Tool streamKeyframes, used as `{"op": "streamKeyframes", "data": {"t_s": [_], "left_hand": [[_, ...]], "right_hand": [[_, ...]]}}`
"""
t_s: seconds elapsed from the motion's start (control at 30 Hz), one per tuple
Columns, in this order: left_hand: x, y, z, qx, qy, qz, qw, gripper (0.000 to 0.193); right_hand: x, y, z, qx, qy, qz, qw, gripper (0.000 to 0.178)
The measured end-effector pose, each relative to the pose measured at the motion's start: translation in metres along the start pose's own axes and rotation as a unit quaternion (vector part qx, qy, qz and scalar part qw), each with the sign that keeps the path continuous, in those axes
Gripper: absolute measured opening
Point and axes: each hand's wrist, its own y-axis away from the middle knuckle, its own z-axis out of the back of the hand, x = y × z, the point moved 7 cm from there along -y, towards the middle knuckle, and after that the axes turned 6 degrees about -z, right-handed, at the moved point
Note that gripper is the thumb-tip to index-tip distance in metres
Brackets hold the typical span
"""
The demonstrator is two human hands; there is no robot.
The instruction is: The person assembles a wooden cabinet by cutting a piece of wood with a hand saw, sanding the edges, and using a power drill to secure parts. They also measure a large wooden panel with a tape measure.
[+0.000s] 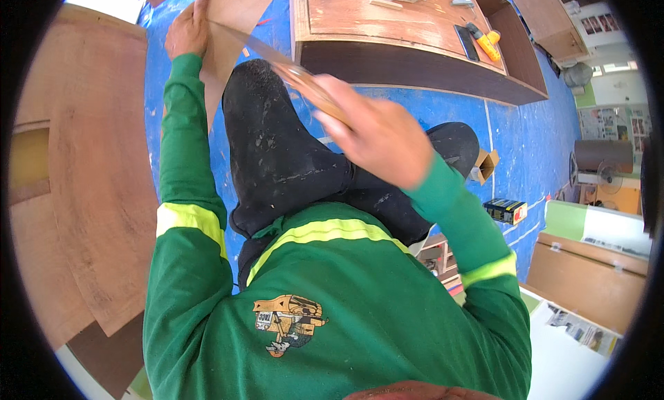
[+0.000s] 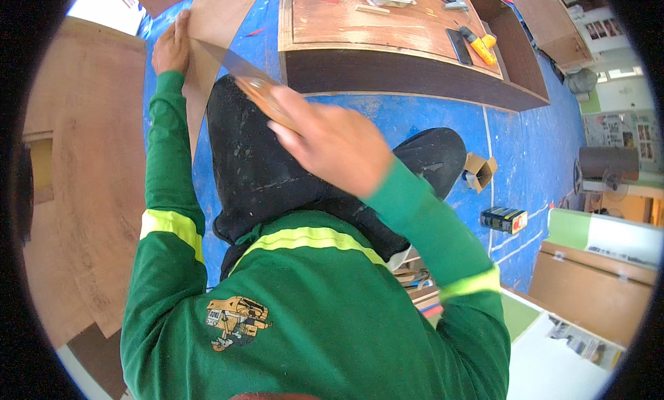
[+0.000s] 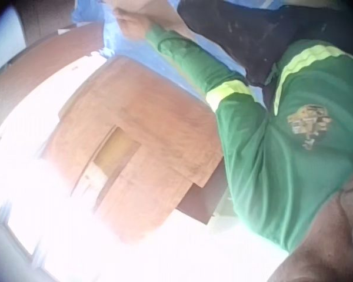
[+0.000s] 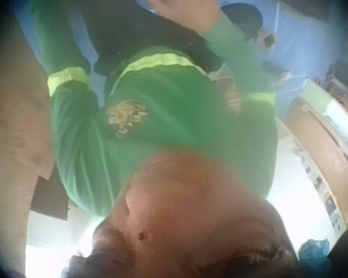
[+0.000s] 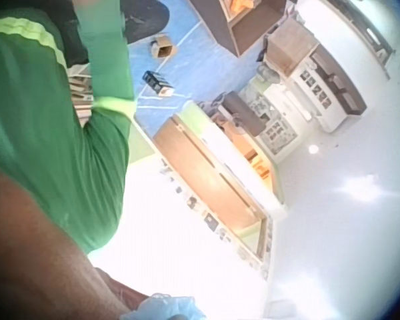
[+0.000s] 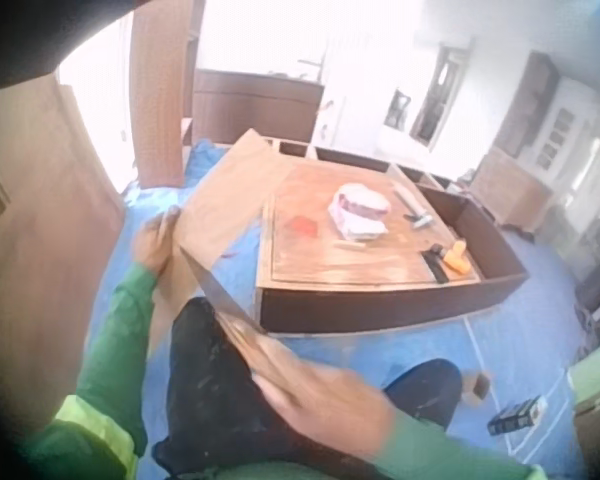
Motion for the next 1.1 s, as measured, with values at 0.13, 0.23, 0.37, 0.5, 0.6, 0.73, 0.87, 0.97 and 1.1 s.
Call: {"op": "streamKeyframes", "data": {"t_s": [0.13,0.23,0.37,0.5,0.6,0.73,0.87,0.97,1.1], "left_hand": [[-0.004,0.004,0.022,0.018,0.002,0.038,0.999,0.088],[-0.016,0.020,0.018,0.006,0.020,0.047,0.999,0.088],[-0.009,0.015,0.011,0.013,0.036,0.045,0.998,0.090],[-0.011,0.010,0.008,0.024,0.035,0.027,0.999,0.089],[-0.007,0.007,0.012,0.016,0.020,0.020,0.999,0.088],[-0.009,0.008,0.016,0.009,0.038,0.032,0.999,0.087],[-0.032,0.024,0.020,0.018,0.064,0.015,0.998,0.084],[-0.054,0.040,0.016,0.052,0.086,0.007,0.995,0.084],[-0.042,0.033,0.017,0.059,0.095,-0.018,0.994,0.082]], "right_hand": [[0.005,-0.022,-0.008,-0.007,-0.026,0.027,0.999,0.051],[0.003,0.051,0.024,-0.015,-0.022,0.000,1.000,0.061],[0.012,0.133,0.081,0.048,0.028,-0.066,0.996,0.079],[0.005,0.094,0.052,0.043,0.005,-0.073,0.996,0.070],[-0.004,0.021,0.005,0.000,-0.033,-0.025,0.999,0.056],[-0.002,-0.013,-0.012,-0.012,-0.039,-0.012,0.999,0.051],[0.004,0.027,0.007,-0.028,-0.063,-0.007,0.998,0.054],[0.003,0.048,0.008,-0.041,-0.084,-0.021,0.995,0.057],[0.010,0.049,-0.005,-0.028,-0.123,-0.063,0.990,0.061]]}}
